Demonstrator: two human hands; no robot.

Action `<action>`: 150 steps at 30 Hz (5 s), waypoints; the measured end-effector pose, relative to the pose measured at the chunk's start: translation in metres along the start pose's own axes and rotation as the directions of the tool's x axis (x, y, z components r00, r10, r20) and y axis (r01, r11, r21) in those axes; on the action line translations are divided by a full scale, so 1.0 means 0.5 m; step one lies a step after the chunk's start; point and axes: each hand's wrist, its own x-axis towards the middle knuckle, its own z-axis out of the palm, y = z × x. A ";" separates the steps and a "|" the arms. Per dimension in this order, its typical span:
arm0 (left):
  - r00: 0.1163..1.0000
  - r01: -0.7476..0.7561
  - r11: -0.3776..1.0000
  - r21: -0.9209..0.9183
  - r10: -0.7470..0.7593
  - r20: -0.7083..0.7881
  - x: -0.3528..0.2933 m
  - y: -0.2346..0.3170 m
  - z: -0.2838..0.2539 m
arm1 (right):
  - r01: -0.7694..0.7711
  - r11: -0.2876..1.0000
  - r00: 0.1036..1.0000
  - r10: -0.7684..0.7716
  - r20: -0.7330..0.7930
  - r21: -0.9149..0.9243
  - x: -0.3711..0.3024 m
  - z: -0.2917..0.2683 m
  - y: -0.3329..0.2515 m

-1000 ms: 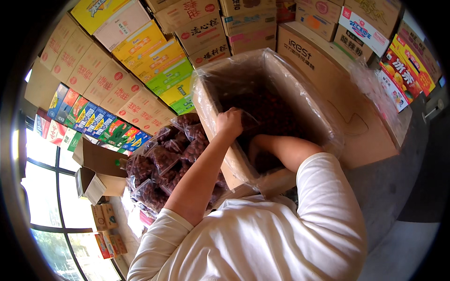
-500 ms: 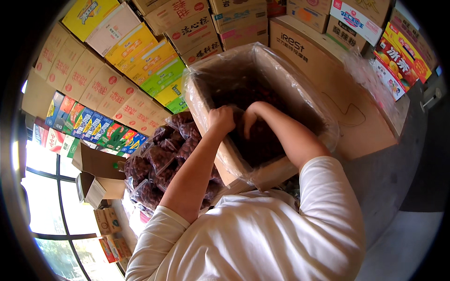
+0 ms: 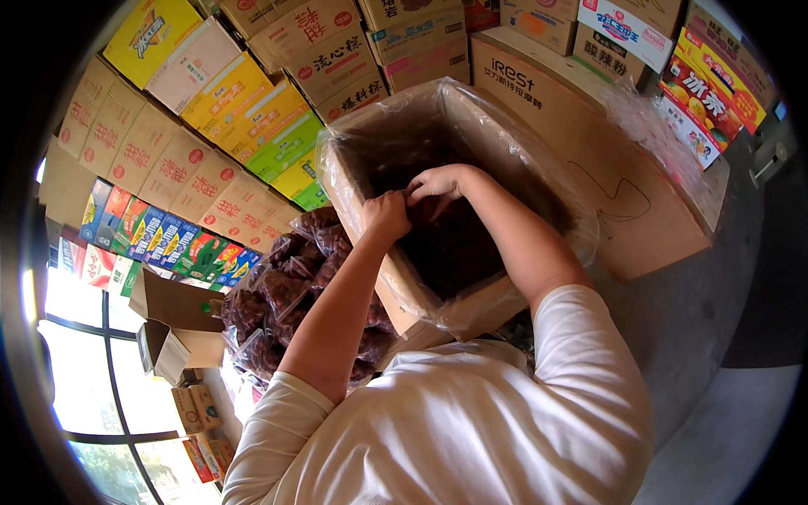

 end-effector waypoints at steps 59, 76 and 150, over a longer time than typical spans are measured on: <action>0.998 0.030 0.998 0.056 -0.033 0.050 -0.003 0.010 -0.017 | 0.100 0.601 0.982 -0.189 -0.020 -0.793 0.298 -0.120 0.418; 1.000 0.012 0.999 0.034 -0.013 0.021 -0.005 0.009 -0.006 | -0.101 0.430 0.927 0.369 0.073 -0.897 0.120 0.089 0.224; 1.000 0.006 0.999 -0.037 -0.005 0.023 0.013 -0.003 0.016 | 0.199 0.868 0.971 -0.237 0.026 0.454 -0.019 -0.023 0.014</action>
